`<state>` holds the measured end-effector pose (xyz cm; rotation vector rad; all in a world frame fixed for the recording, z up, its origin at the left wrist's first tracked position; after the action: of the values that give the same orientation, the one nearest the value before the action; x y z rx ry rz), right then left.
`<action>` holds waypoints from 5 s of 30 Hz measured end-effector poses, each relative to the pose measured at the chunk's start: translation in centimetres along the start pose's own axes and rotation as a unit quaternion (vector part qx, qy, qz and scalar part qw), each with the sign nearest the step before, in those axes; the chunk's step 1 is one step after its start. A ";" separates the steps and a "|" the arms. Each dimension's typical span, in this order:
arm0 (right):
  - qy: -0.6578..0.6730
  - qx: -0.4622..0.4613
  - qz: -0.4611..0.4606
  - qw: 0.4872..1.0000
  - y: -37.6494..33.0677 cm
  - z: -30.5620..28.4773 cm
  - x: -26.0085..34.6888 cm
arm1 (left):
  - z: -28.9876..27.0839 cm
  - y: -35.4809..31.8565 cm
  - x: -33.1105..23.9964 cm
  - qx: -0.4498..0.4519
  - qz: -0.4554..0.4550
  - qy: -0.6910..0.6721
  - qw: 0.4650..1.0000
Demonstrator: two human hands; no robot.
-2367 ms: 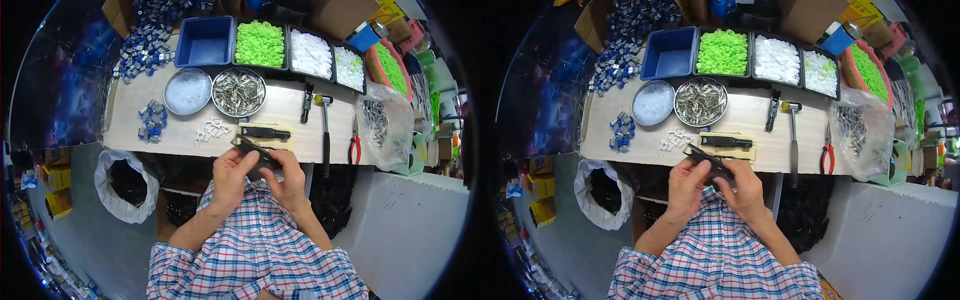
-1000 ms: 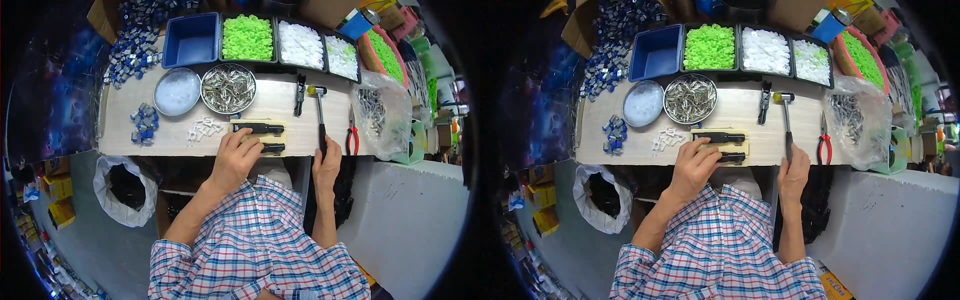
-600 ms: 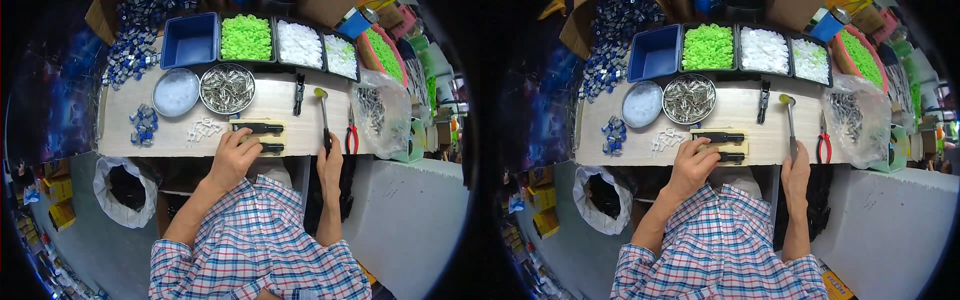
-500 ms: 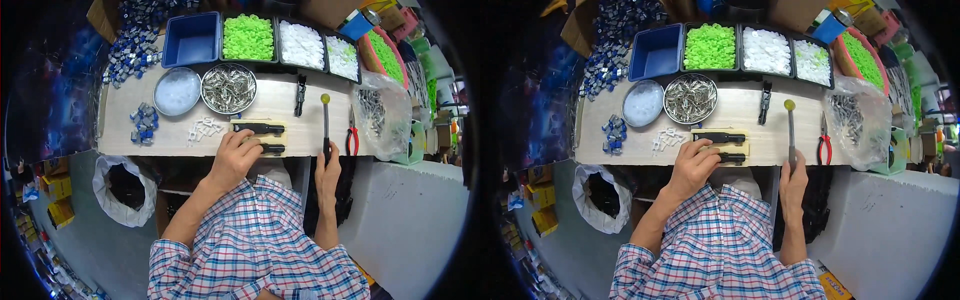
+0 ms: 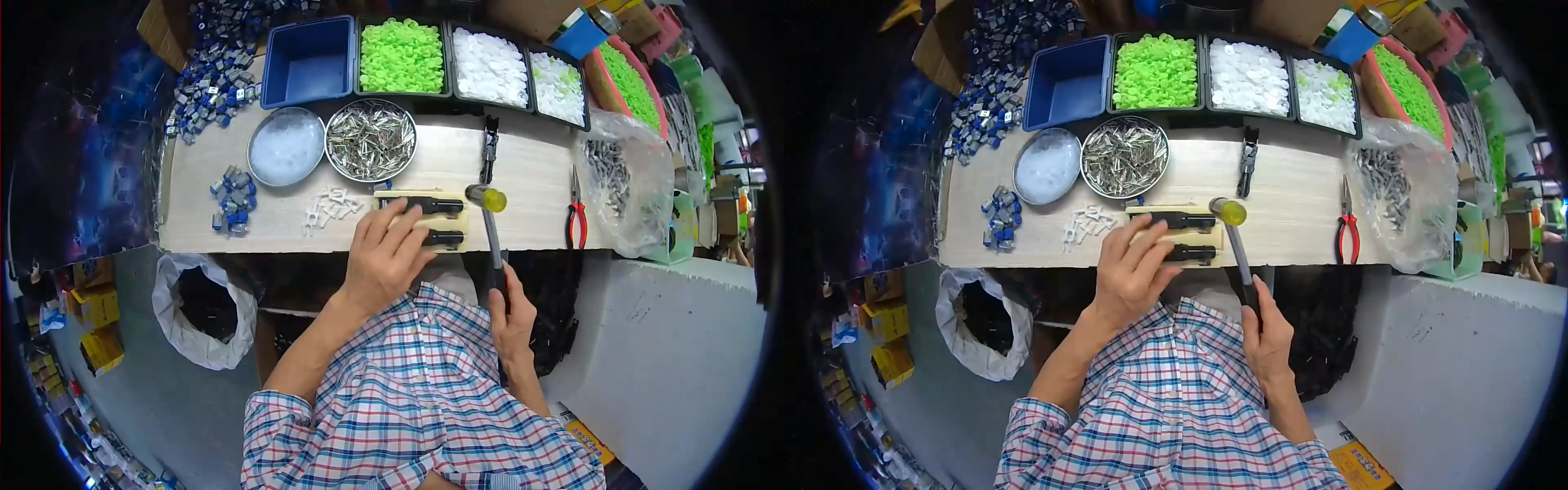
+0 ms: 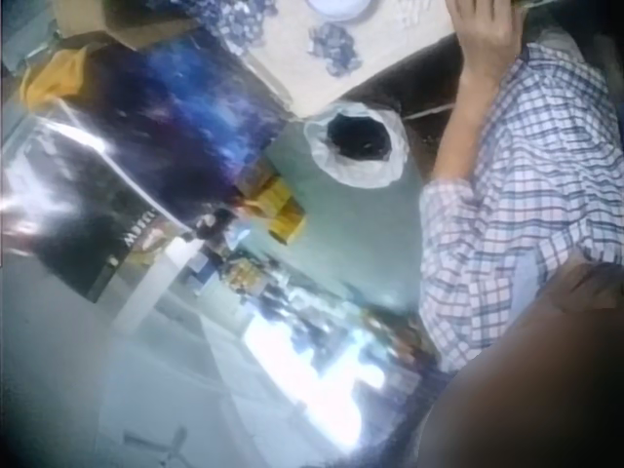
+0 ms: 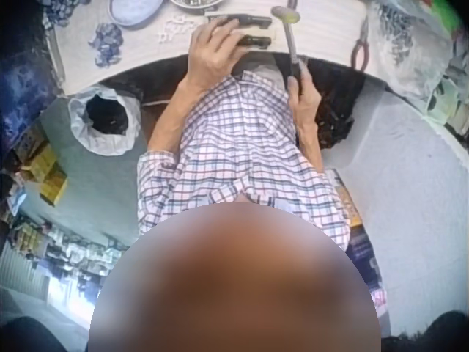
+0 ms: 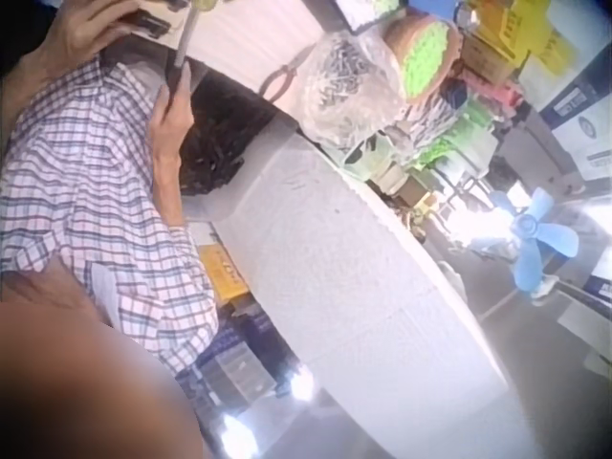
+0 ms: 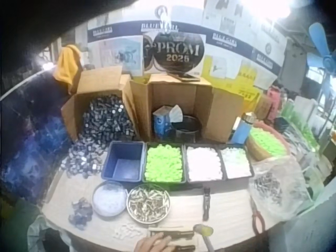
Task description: Assemble small plastic and metal components into a casing on a workbench.
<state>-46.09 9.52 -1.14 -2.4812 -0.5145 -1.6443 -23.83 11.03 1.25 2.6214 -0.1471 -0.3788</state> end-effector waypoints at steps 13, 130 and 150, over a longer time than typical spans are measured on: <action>-0.107 0.053 -0.044 0.992 0.3 2.3 0.0 | 5.3 -1.4 -0.7 0.149 -0.061 0.103 0.982; -0.078 0.155 -0.072 0.982 3.5 3.5 3.2 | 0.1 2.5 0.3 0.119 0.013 -0.039 0.992; -0.017 0.130 -0.016 0.991 -0.9 2.8 -1.7 | 3.3 -4.3 -0.5 0.294 -0.129 -0.391 0.863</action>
<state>-44.55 10.84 -3.95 -2.3243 -0.7267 -1.4436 -25.08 13.46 -3.47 2.8830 -0.1969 -1.7254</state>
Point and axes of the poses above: each hand's wrist, its own y-axis towards the middle knuckle, its own z-axis out of the palm, x = y × z, the point moved 9 cm from there along y, towards the middle knuckle, and after that the axes turned 15 degrees about y, right-handed, at the moved point
